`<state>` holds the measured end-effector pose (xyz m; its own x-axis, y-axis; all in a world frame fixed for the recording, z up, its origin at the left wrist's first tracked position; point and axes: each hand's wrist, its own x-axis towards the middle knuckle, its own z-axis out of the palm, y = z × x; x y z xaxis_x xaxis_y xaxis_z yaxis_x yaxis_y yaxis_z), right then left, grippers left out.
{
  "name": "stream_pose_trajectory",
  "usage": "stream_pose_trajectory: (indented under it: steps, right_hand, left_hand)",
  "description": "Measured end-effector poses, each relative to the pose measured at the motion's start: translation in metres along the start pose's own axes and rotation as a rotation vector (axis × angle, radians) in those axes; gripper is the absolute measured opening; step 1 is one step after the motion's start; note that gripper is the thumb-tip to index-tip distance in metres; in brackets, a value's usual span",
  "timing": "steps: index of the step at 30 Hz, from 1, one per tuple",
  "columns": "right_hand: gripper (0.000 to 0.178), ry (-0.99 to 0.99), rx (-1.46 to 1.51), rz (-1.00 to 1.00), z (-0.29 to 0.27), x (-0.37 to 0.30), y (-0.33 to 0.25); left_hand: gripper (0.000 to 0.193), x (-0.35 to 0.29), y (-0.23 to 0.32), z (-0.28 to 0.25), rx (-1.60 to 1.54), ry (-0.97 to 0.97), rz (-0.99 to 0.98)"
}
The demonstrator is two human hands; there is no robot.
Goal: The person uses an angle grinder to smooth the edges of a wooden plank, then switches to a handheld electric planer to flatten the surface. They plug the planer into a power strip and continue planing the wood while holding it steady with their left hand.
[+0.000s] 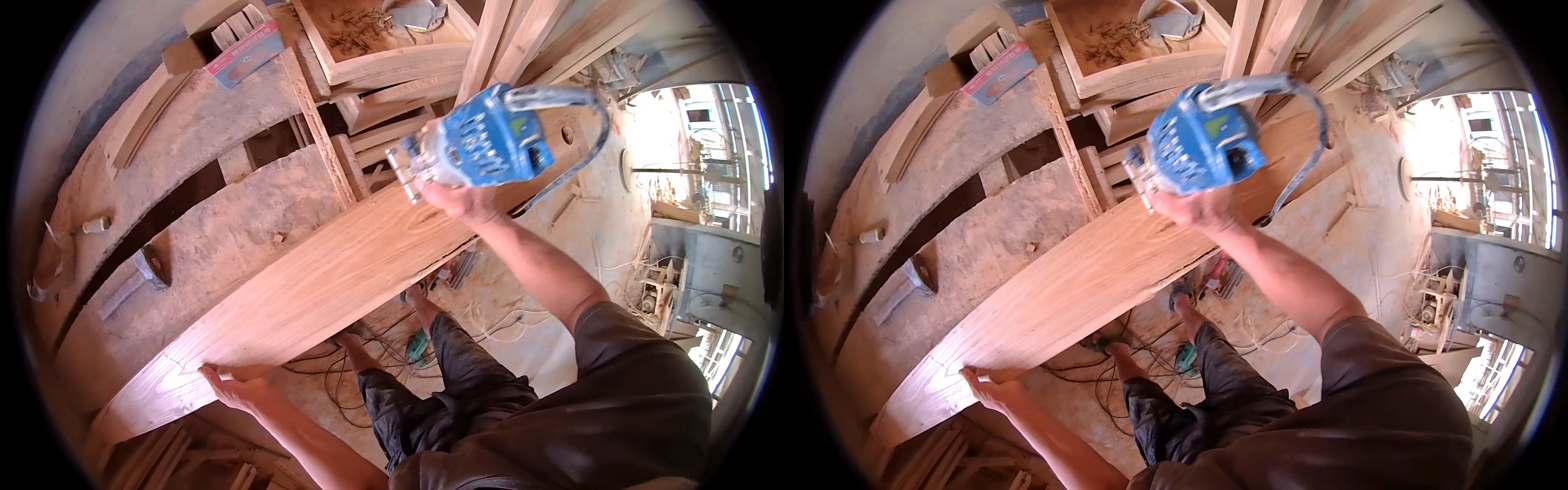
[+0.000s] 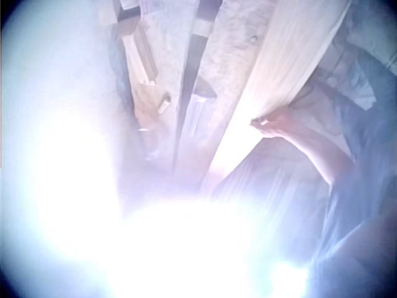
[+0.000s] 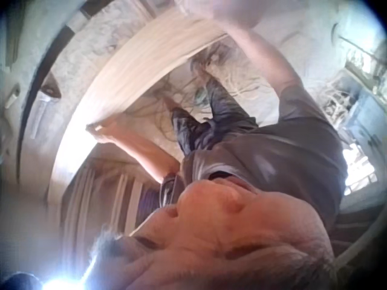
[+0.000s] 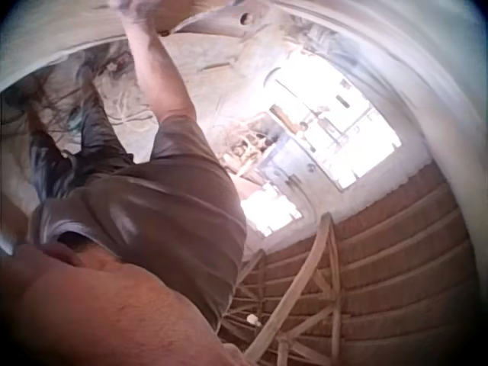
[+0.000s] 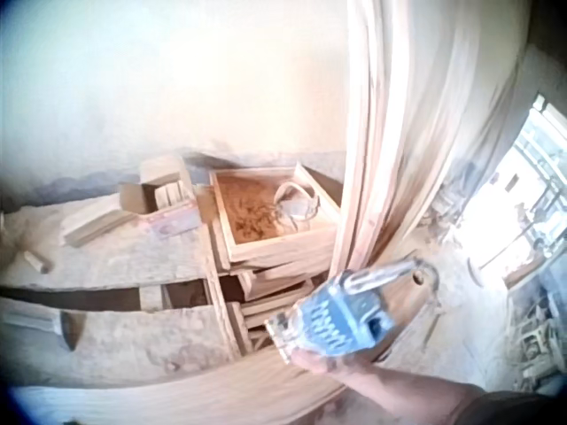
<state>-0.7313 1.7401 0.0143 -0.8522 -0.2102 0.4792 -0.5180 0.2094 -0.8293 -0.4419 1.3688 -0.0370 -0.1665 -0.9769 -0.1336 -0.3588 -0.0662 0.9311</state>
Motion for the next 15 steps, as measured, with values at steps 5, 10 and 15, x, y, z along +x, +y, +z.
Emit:
stream_pose_trajectory:
  steps: [5,10,15]
  right_hand:
    - [0.032,-0.264,-0.281,-0.1,0.062,-0.021,-0.01]
    - [0.02,-0.377,-0.7,-0.537,0.12,-0.052,-0.019]
    - [0.025,-0.412,-0.324,-0.33,0.178,-0.062,-0.045]
  left_hand:
    - [0.064,0.025,-0.025,-0.016,0.156,0.038,0.103]
    - [0.069,0.066,-0.018,-0.034,-0.066,0.04,-0.002]
    - [0.064,0.108,-0.007,-0.057,-0.16,0.119,-0.231]
